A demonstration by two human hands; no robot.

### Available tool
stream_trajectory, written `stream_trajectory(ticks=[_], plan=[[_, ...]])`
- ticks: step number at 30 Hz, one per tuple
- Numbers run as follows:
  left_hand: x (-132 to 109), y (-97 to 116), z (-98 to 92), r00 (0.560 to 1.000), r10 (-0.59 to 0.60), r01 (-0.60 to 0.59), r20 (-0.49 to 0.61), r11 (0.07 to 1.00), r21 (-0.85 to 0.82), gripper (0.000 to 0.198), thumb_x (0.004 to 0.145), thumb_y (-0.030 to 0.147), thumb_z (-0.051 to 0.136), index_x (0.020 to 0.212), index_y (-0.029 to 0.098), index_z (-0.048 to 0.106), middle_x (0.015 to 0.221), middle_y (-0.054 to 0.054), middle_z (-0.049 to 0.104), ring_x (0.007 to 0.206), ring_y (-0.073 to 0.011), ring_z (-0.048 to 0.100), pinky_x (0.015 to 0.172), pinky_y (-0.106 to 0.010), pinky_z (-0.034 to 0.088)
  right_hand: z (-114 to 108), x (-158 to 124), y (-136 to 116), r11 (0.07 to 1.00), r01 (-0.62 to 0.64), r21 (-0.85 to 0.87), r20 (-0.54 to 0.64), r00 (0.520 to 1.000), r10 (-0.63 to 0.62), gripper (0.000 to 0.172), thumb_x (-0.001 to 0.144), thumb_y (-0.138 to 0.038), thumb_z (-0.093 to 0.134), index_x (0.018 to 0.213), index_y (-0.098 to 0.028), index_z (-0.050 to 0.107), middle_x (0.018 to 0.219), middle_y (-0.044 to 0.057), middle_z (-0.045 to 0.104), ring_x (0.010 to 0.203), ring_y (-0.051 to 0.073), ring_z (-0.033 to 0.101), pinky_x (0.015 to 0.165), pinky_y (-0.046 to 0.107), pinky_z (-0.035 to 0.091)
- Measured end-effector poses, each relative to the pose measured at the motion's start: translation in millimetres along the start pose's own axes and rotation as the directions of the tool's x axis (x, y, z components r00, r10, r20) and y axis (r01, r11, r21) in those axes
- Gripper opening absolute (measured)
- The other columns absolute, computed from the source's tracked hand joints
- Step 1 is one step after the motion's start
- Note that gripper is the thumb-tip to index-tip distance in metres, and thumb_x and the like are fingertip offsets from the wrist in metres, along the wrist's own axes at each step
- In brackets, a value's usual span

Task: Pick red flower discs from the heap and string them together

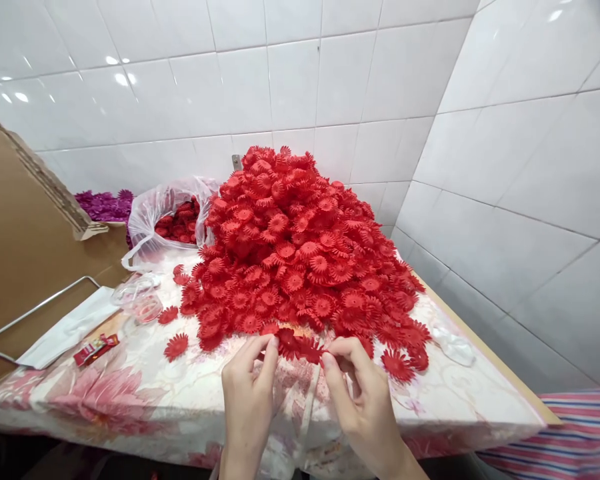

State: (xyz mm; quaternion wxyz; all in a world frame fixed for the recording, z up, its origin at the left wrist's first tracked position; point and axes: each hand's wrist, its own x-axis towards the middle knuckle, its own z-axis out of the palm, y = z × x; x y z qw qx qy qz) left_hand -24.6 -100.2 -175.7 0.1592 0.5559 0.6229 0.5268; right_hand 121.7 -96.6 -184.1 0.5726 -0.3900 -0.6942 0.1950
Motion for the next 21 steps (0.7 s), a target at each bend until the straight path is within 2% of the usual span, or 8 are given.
stream_trajectory(ticks=[6, 8, 10, 12, 14, 16, 19, 21], plan=[[4, 7, -0.6, 0.999, 0.011, -0.009, -0.034, 0.998, 0.066, 0.027, 0.081, 0.038, 0.055, 0.078, 0.019, 0.073, 0.081, -0.007, 0.074, 0.073, -0.02, 0.067, 0.056, -0.023, 0.049, 7, -8, -2, 0.998, -0.021, 0.065, -0.122, 0.992, 0.028, 0.008, 0.089, -0.015, 0.046, 0.086, -0.021, 0.049, 0.067, -0.003, 0.048, 0.054, 0.01, 0.049, 0.051, 0.02, 0.041], [9, 0, -10.9, 0.994, 0.025, -0.008, -0.103, 0.987, 0.161, 0.026, 0.08, 0.038, 0.054, 0.078, 0.02, 0.072, 0.08, -0.006, 0.074, 0.073, -0.0212, 0.067, 0.058, -0.026, 0.049, -1, -5, -2, 0.993, -0.07, 0.093, -0.196, 0.977, 0.088, 0.008, 0.091, -0.019, 0.045, 0.085, -0.021, 0.05, 0.065, -0.003, 0.048, 0.052, 0.01, 0.047, 0.048, 0.021, 0.039], [14, -9, -25.2, 0.957, -0.028, 0.111, -0.288, 0.955, 0.276, 0.026, 0.08, 0.037, 0.052, 0.076, 0.02, 0.071, 0.076, -0.006, 0.074, 0.067, -0.0218, 0.066, 0.059, -0.028, 0.047, -14, 1, 0, 0.983, -0.15, 0.109, -0.293, 0.94, 0.176, 0.008, 0.092, -0.024, 0.044, 0.087, -0.021, 0.05, 0.065, -0.003, 0.049, 0.05, 0.011, 0.046, 0.045, 0.021, 0.036], [18, -16, -37.3, 0.939, -0.055, 0.172, -0.339, 0.93, 0.325, 0.023, 0.078, 0.037, 0.054, 0.074, 0.02, 0.069, 0.074, -0.005, 0.074, 0.066, -0.022, 0.066, 0.06, -0.029, 0.046, -24, 8, 6, 0.973, -0.211, 0.087, -0.273, 0.935, 0.227, 0.009, 0.09, -0.027, 0.048, 0.085, -0.021, 0.051, 0.064, -0.002, 0.051, 0.05, 0.012, 0.046, 0.044, 0.022, 0.035], [19, -17, -41.0, 0.963, -0.021, 0.102, -0.268, 0.95, 0.295, 0.023, 0.076, 0.041, 0.057, 0.071, 0.021, 0.068, 0.071, -0.003, 0.073, 0.066, -0.021, 0.065, 0.06, -0.027, 0.047, -29, 14, 10, 0.972, -0.231, 0.041, -0.085, 0.969, 0.234, 0.014, 0.089, -0.03, 0.051, 0.078, -0.02, 0.052, 0.063, -0.001, 0.051, 0.052, 0.012, 0.047, 0.047, 0.023, 0.035], [16, -15, -35.4, 0.991, -0.008, 0.04, -0.132, 0.97, 0.24, 0.027, 0.077, 0.045, 0.056, 0.068, 0.022, 0.067, 0.068, -0.002, 0.071, 0.062, -0.0193, 0.064, 0.058, -0.026, 0.046, -27, 15, 12, 0.963, -0.263, 0.06, 0.055, 0.964, 0.26, 0.018, 0.089, -0.032, 0.049, 0.076, -0.02, 0.052, 0.062, -0.001, 0.05, 0.053, 0.013, 0.046, 0.05, 0.024, 0.036], [12, -9, -19.7, 0.995, -0.065, 0.042, 0.075, 0.962, 0.271, 0.029, 0.078, 0.046, 0.055, 0.065, 0.022, 0.066, 0.064, -0.002, 0.068, 0.055, -0.018, 0.06, 0.055, -0.027, 0.044, -19, 14, 9, 0.91, -0.359, 0.207, 0.105, 0.933, 0.344, 0.019, 0.09, -0.035, 0.048, 0.078, -0.02, 0.051, 0.065, -0.002, 0.047, 0.057, 0.013, 0.046, 0.053, 0.023, 0.037], [10, -6, -12.3, 0.997, -0.063, 0.049, 0.033, 0.941, 0.335, 0.026, 0.075, 0.044, 0.059, 0.067, 0.021, 0.066, 0.067, -0.004, 0.067, 0.058, -0.0197, 0.06, 0.057, -0.029, 0.044, -15, 12, 6, 0.864, -0.411, 0.291, 0.145, 0.911, 0.385, 0.019, 0.089, -0.036, 0.049, 0.079, -0.02, 0.05, 0.067, -0.002, 0.047, 0.06, 0.012, 0.047, 0.055, 0.022, 0.038]])
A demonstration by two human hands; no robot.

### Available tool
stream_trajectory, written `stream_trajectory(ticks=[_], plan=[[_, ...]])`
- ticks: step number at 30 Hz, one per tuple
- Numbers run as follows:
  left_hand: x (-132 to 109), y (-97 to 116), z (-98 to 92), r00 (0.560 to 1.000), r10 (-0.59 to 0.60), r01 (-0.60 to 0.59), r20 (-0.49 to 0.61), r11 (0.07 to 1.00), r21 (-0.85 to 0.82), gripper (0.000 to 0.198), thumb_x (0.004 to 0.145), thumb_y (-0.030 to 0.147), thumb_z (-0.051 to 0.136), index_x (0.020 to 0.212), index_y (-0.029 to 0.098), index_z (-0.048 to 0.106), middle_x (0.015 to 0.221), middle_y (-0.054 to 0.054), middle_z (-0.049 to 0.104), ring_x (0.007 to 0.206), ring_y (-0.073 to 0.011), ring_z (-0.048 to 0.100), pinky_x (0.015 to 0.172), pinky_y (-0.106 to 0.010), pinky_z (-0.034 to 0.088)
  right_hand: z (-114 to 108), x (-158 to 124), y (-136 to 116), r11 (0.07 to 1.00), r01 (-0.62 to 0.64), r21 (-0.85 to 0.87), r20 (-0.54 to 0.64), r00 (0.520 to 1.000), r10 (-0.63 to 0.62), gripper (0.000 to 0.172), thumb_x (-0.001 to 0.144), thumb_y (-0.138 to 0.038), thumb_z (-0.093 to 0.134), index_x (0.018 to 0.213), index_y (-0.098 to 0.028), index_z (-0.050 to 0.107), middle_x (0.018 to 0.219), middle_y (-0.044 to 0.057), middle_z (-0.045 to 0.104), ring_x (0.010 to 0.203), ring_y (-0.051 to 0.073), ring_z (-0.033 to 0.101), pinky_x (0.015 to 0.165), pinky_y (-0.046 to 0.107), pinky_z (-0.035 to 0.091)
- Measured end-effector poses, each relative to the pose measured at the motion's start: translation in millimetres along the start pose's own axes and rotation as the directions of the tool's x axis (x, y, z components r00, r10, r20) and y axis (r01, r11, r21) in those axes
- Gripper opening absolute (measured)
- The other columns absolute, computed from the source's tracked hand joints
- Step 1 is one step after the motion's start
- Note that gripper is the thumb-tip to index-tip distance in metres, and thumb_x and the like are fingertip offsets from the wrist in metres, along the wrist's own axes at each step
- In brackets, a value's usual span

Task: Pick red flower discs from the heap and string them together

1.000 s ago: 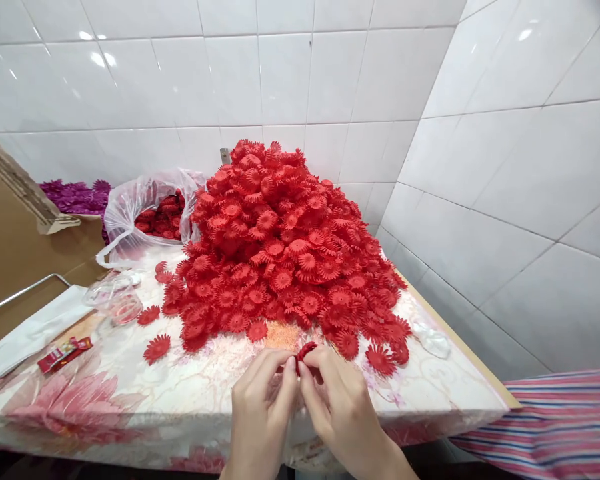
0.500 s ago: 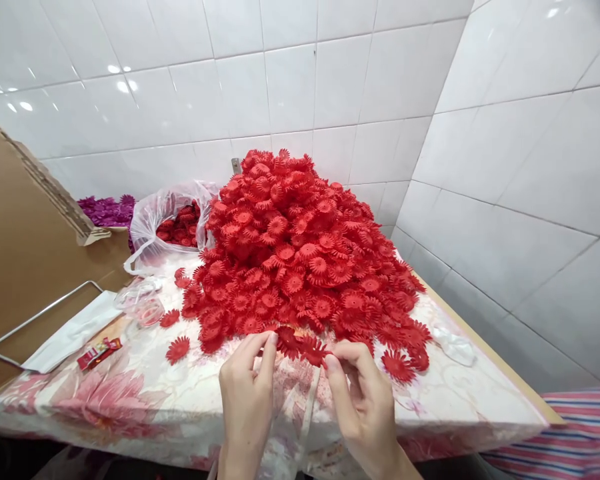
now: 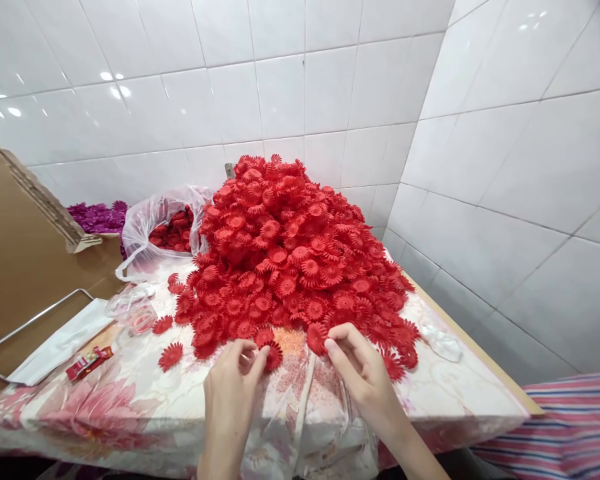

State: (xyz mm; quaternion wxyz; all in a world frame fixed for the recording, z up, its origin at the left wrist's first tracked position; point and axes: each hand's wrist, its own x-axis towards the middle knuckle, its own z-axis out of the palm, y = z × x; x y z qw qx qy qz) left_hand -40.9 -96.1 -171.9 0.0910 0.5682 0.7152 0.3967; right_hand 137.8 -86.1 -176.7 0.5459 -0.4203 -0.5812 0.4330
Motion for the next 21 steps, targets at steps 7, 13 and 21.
stream_trajectory(ticks=[7, 13, 21], plan=[[-12, 28, 2.4, 0.94, 0.049, 0.165, 0.338, 0.802, -0.575, 0.026, 0.076, 0.041, 0.062, 0.089, 0.019, 0.067, 0.083, -0.005, 0.069, 0.071, -0.0186, 0.063, 0.063, -0.027, 0.05, 1, -5, -2, 0.985, -0.057, 0.163, 0.205, 0.978, 0.023, 0.019, 0.091, -0.038, 0.048, 0.083, -0.02, 0.049, 0.075, -0.002, 0.048, 0.068, 0.012, 0.049, 0.063, 0.021, 0.041], [-17, 37, 7.6, 0.889, 0.057, 0.31, 0.455, 0.656, -0.688, 0.015, 0.071, 0.032, 0.069, 0.072, 0.017, 0.066, 0.069, 0.0, 0.065, 0.066, -0.0149, 0.06, 0.061, -0.023, 0.048, 0, -8, -12, 0.992, -0.052, 0.117, 0.324, 0.946, 0.011, 0.023, 0.088, -0.041, 0.05, 0.082, -0.019, 0.048, 0.072, -0.003, 0.045, 0.064, 0.012, 0.045, 0.057, 0.022, 0.038], [-27, 38, 7.4, 0.995, 0.062, -0.005, 0.083, 0.828, -0.561, 0.016, 0.07, 0.031, 0.07, 0.084, 0.023, 0.071, 0.087, -0.003, 0.065, 0.076, -0.0171, 0.058, 0.07, -0.026, 0.048, -1, -3, -9, 0.999, -0.021, -0.038, 0.235, 0.971, 0.03, 0.031, 0.088, -0.035, 0.049, 0.063, -0.017, 0.054, 0.059, -0.002, 0.048, 0.058, 0.012, 0.044, 0.053, 0.024, 0.033]])
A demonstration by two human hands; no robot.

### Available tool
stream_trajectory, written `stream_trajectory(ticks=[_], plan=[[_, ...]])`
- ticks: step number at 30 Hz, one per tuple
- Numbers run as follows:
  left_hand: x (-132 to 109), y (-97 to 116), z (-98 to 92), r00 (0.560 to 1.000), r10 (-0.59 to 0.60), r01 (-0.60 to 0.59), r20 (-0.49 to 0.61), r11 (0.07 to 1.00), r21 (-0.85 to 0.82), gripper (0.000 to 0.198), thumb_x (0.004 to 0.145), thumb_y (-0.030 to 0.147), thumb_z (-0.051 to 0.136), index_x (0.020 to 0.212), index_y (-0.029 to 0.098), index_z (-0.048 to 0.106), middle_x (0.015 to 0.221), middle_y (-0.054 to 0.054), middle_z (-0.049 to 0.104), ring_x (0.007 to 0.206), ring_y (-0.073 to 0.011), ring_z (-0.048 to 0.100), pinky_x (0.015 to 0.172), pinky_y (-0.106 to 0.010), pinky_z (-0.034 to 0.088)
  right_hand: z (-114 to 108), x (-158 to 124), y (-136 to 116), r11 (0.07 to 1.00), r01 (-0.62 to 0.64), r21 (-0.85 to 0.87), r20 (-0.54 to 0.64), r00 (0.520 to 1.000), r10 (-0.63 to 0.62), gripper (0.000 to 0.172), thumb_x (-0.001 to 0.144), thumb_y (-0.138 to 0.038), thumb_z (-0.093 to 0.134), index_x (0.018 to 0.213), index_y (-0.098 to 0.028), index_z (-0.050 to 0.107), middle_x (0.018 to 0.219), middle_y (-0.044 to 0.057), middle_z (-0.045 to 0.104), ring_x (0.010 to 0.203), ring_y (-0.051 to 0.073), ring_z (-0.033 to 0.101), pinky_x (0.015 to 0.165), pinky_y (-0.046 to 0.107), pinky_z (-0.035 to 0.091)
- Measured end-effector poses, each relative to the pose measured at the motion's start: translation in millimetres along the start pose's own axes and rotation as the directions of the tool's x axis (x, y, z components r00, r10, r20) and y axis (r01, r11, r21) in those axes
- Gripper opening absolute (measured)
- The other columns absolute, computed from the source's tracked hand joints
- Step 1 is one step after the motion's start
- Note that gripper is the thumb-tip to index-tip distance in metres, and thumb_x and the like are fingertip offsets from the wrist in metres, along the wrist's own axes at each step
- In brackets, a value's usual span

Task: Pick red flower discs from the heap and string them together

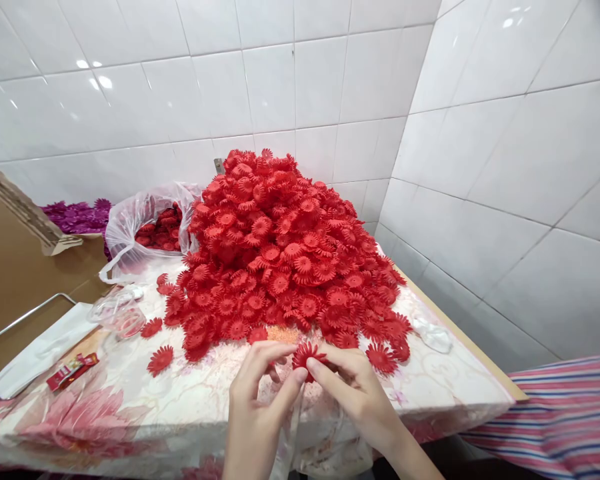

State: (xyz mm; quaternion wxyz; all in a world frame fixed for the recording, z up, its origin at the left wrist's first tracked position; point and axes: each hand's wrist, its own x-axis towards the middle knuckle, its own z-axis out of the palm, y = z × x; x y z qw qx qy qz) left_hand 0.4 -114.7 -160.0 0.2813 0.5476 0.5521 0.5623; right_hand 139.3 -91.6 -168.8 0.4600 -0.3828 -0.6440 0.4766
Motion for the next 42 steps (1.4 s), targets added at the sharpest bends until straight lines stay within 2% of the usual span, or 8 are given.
stream_trajectory(ticks=[12, 18, 22, 26, 30, 33, 37, 42], plan=[[-3, 3, 1.9, 0.984, 0.026, -0.02, 0.176, 0.999, -0.037, 0.013, 0.077, 0.031, 0.065, 0.077, 0.025, 0.077, 0.073, -0.003, 0.066, 0.073, -0.0183, 0.059, 0.067, -0.027, 0.046, 3, 3, 9, 0.936, -0.093, 0.339, 0.055, 0.995, 0.079, 0.047, 0.077, -0.046, 0.061, 0.044, -0.017, 0.042, 0.043, -0.006, 0.033, 0.043, 0.008, 0.029, 0.044, 0.024, 0.023], [0, -4, 0.6, 0.986, 0.161, -0.168, 0.052, 0.972, 0.166, 0.018, 0.082, 0.027, 0.058, 0.07, 0.023, 0.07, 0.074, -0.003, 0.064, 0.075, -0.0193, 0.057, 0.069, -0.029, 0.043, 7, 0, 12, 0.959, -0.105, 0.262, 0.035, 0.994, 0.099, 0.05, 0.08, -0.05, 0.058, 0.047, -0.017, 0.04, 0.048, -0.005, 0.031, 0.048, 0.008, 0.027, 0.046, 0.024, 0.022], [24, -22, -28.6, 0.913, 0.317, -0.147, -0.259, 0.844, 0.515, 0.017, 0.084, 0.028, 0.054, 0.075, 0.021, 0.065, 0.08, -0.005, 0.064, 0.08, -0.022, 0.057, 0.076, -0.033, 0.042, -4, -9, 20, 0.935, -0.135, 0.329, -0.075, 0.983, 0.169, 0.049, 0.077, -0.052, 0.063, 0.049, -0.018, 0.041, 0.051, -0.005, 0.031, 0.05, 0.009, 0.029, 0.048, 0.024, 0.026], [53, -36, -54.3, 0.901, 0.382, -0.14, -0.206, 0.704, 0.696, 0.023, 0.084, 0.036, 0.053, 0.074, 0.018, 0.064, 0.078, -0.008, 0.064, 0.078, -0.0252, 0.057, 0.073, -0.036, 0.043, -15, -13, 22, 0.914, -0.178, 0.365, -0.209, 0.941, 0.267, 0.046, 0.072, -0.056, 0.066, 0.057, -0.019, 0.042, 0.057, -0.005, 0.033, 0.051, 0.009, 0.03, 0.046, 0.021, 0.029], [58, -34, -46.7, 0.913, 0.368, -0.092, -0.177, 0.607, 0.789, 0.026, 0.082, 0.035, 0.055, 0.093, 0.014, 0.067, 0.092, -0.014, 0.064, 0.088, -0.0307, 0.054, 0.079, -0.042, 0.042, -8, -9, 12, 0.921, -0.222, 0.319, -0.149, 0.948, 0.28, 0.04, 0.072, -0.055, 0.065, 0.064, -0.02, 0.049, 0.056, -0.005, 0.035, 0.051, 0.01, 0.032, 0.045, 0.022, 0.029], [44, -25, -32.8, 0.942, 0.309, -0.155, -0.133, 0.75, 0.643, 0.024, 0.083, 0.034, 0.055, 0.096, 0.018, 0.068, 0.095, -0.011, 0.064, 0.091, -0.0282, 0.055, 0.081, -0.039, 0.042, -1, -5, 4, 0.945, -0.179, 0.272, -0.062, 0.977, 0.202, 0.037, 0.077, -0.05, 0.061, 0.062, -0.018, 0.051, 0.055, -0.005, 0.034, 0.051, 0.01, 0.031, 0.047, 0.023, 0.026], [18, -8, -18.6, 0.979, 0.137, -0.169, 0.154, 0.96, 0.223, 0.014, 0.079, 0.035, 0.062, 0.083, 0.023, 0.07, 0.083, -0.003, 0.066, 0.078, -0.0196, 0.059, 0.07, -0.028, 0.045, 3, -2, -1, 0.957, -0.146, 0.249, 0.003, 0.989, 0.15, 0.037, 0.08, -0.045, 0.058, 0.057, -0.017, 0.048, 0.056, -0.004, 0.035, 0.054, 0.01, 0.032, 0.05, 0.024, 0.025], [-1, 6, -6.0, 0.993, 0.029, -0.032, 0.115, 0.999, 0.022, 0.01, 0.072, 0.03, 0.069, 0.079, 0.024, 0.072, 0.079, -0.001, 0.067, 0.077, -0.0175, 0.058, 0.069, -0.025, 0.044, 8, -1, 3, 0.959, -0.103, 0.265, -0.01, 0.994, 0.109, 0.039, 0.081, -0.043, 0.057, 0.054, -0.016, 0.046, 0.054, -0.004, 0.034, 0.052, 0.009, 0.031, 0.048, 0.024, 0.024]])
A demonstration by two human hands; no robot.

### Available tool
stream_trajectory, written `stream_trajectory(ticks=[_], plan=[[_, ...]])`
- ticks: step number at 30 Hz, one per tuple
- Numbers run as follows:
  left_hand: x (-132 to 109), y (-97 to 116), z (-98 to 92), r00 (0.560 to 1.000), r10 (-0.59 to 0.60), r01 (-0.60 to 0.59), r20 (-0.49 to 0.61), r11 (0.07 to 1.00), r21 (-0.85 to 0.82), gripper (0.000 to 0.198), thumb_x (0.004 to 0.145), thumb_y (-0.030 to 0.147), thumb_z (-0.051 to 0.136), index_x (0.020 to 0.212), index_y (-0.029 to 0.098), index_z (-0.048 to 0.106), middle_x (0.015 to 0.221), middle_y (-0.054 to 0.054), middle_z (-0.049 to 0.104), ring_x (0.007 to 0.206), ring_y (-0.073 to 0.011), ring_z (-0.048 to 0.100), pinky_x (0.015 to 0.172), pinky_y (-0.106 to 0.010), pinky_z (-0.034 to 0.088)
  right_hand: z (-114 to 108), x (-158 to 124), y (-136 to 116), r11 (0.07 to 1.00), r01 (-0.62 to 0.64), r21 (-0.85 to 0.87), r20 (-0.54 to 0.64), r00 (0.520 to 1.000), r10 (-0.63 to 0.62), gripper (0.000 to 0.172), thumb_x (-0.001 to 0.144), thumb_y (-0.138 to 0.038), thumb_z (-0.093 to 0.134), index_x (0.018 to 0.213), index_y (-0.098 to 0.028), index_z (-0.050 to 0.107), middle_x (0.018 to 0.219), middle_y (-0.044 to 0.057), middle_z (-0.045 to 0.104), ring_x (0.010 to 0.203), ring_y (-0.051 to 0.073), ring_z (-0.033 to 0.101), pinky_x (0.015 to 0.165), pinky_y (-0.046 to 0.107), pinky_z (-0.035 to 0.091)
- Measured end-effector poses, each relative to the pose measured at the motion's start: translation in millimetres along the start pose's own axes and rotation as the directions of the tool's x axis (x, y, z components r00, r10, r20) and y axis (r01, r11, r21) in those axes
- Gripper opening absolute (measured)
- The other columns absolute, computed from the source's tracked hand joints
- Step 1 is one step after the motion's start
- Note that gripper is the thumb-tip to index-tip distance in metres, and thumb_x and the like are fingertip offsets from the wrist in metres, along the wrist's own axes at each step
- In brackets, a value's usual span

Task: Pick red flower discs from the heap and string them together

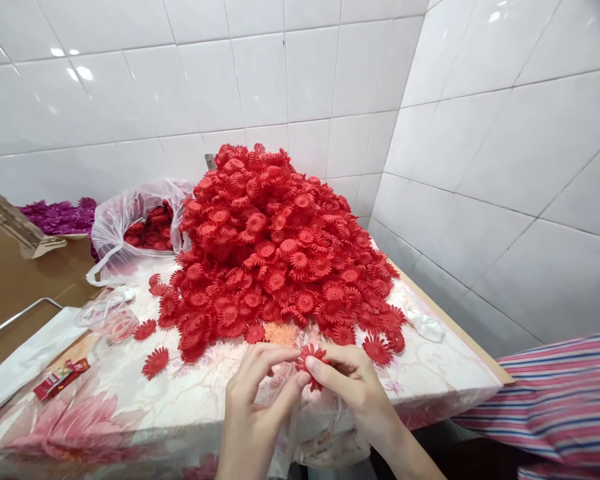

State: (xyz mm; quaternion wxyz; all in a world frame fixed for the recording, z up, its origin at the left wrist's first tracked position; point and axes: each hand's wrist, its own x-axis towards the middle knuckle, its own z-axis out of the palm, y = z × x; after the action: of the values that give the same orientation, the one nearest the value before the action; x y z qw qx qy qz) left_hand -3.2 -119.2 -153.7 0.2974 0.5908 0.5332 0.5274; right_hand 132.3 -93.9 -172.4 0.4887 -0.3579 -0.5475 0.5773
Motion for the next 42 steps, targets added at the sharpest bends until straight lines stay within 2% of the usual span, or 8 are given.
stream_trajectory(ticks=[6, 10, 13, 20, 24, 28, 32, 42], plan=[[14, -18, -10.9, 0.985, -0.148, 0.145, 0.091, 0.989, 0.036, 0.022, 0.076, 0.04, 0.062, 0.071, 0.019, 0.068, 0.07, -0.002, 0.066, 0.067, -0.0184, 0.06, 0.063, -0.027, 0.047, 0, 1, -2, 0.984, 0.046, -0.171, 0.037, 0.998, -0.04, 0.038, 0.09, -0.046, 0.042, 0.063, -0.019, 0.042, 0.057, -0.005, 0.035, 0.052, 0.01, 0.034, 0.049, 0.023, 0.028], [38, -33, -38.0, 0.901, 0.155, 0.125, -0.406, 0.803, 0.583, 0.038, 0.078, 0.046, 0.055, 0.091, 0.014, 0.069, 0.095, -0.015, 0.067, 0.089, -0.0311, 0.058, 0.08, -0.043, 0.045, 1, 6, 2, 0.8, 0.144, -0.582, -0.045, 0.977, -0.209, 0.021, 0.091, -0.03, 0.042, 0.079, -0.017, 0.053, 0.061, -0.003, 0.046, 0.055, 0.012, 0.045, 0.055, 0.024, 0.034], [41, -39, -49.4, 0.832, 0.326, 0.149, -0.448, 0.646, 0.748, 0.046, 0.085, 0.046, 0.044, 0.102, 0.01, 0.067, 0.099, -0.019, 0.065, 0.095, -0.0343, 0.056, 0.084, -0.048, 0.042, 10, 14, 11, 0.571, 0.217, -0.791, 0.055, 0.956, -0.287, 0.015, 0.087, -0.021, 0.049, 0.075, -0.016, 0.056, 0.072, 0.003, 0.057, 0.065, 0.016, 0.054, 0.06, 0.027, 0.038], [11, -51, -43.0, 0.958, 0.149, 0.036, -0.246, 0.787, 0.617, 0.031, 0.084, 0.041, 0.047, 0.088, 0.021, 0.07, 0.091, -0.008, 0.07, 0.089, -0.0267, 0.061, 0.079, -0.04, 0.047, 38, 32, 23, 0.264, 0.368, -0.892, 0.303, 0.918, -0.257, 0.001, 0.079, -0.015, 0.061, 0.078, -0.015, 0.061, 0.081, 0.008, 0.062, 0.074, 0.023, 0.058, 0.06, 0.03, 0.043], [2, -44, -35.5, 0.975, -0.078, 0.139, -0.21, 0.946, 0.292, 0.026, 0.078, 0.041, 0.058, 0.091, 0.023, 0.072, 0.097, -0.006, 0.071, 0.088, -0.0233, 0.065, 0.078, -0.034, 0.052, 35, 26, 17, 0.63, 0.257, -0.733, 0.112, 0.959, -0.261, 0.015, 0.085, -0.011, 0.05, 0.075, -0.016, 0.06, 0.072, 0.004, 0.06, 0.067, 0.017, 0.056, 0.061, 0.027, 0.042], [-4, -25, -17.8, 0.958, -0.277, 0.259, -0.077, 0.948, -0.184, 0.024, 0.07, 0.037, 0.07, 0.091, 0.025, 0.073, 0.098, -0.004, 0.073, 0.089, -0.0196, 0.068, 0.076, -0.025, 0.054, 26, 9, 6, 0.989, 0.042, -0.143, 0.056, 0.998, -0.034, 0.014, 0.087, -0.029, 0.054, 0.079, -0.018, 0.056, 0.066, -0.002, 0.053, 0.058, 0.011, 0.051, 0.052, 0.02, 0.04], [-9, -12, -2.8, 0.953, -0.299, 0.262, -0.05, 0.896, -0.359, 0.016, 0.066, 0.031, 0.074, 0.08, 0.024, 0.076, 0.093, -0.003, 0.073, 0.084, -0.0186, 0.068, 0.073, -0.022, 0.054, 17, 0, 1, 0.982, -0.068, 0.176, 0.122, 0.991, 0.047, 0.023, 0.082, -0.038, 0.062, 0.077, -0.017, 0.055, 0.064, -0.003, 0.055, 0.057, 0.008, 0.05, 0.054, 0.017, 0.042], [-14, -7, 5.4, 0.965, -0.254, 0.21, -0.064, 0.896, -0.391, 0.015, 0.062, 0.034, 0.078, 0.075, 0.025, 0.078, 0.079, -0.003, 0.073, 0.078, -0.0169, 0.066, 0.071, -0.021, 0.053, 4, -5, 0, 0.932, -0.124, 0.34, 0.153, 0.985, 0.076, 0.03, 0.077, -0.041, 0.07, 0.075, -0.015, 0.056, 0.058, -0.003, 0.057, 0.051, 0.005, 0.048, 0.049, 0.016, 0.036]])
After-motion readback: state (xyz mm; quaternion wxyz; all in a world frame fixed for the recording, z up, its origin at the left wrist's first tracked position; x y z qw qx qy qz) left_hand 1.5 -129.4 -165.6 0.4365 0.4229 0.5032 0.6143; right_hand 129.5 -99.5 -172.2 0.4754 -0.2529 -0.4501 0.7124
